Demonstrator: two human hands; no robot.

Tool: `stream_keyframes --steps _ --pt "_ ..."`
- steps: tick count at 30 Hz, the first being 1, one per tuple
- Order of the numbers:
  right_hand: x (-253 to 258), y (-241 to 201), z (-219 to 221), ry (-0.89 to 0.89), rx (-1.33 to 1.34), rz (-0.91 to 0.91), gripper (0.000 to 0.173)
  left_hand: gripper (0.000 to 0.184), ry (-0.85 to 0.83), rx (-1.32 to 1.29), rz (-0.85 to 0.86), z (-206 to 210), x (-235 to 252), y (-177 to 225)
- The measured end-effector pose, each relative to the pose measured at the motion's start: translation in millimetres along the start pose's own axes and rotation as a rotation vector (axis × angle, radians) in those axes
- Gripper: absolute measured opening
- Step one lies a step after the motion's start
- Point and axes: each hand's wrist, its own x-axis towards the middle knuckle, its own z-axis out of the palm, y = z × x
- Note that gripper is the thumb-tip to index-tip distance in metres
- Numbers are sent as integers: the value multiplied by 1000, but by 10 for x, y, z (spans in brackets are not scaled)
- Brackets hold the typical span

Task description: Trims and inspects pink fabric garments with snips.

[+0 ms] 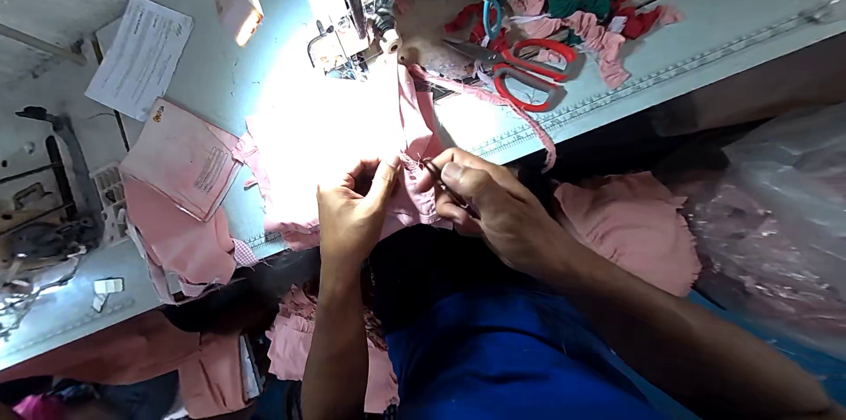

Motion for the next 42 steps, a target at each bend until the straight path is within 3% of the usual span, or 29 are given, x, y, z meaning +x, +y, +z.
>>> stream_keyframes --steps 4,11,20,29,35,42 --pt "53 63 -8 -30 65 170 28 12 -1 -50 -14 32 -15 47" --pt "82 51 -17 -9 137 292 30 14 15 -65 13 74 -46 26" --pt "109 81 6 17 167 242 27 14 15 -74 41 98 -56 11" --pt "158 159 7 91 -8 166 23 16 4 -18 32 112 -62 -11" --pt "181 223 -27 19 181 192 24 15 -12 -37 38 107 -56 -41" --pt "174 217 -8 52 149 160 25 14 -16 -14 33 104 -57 -23"
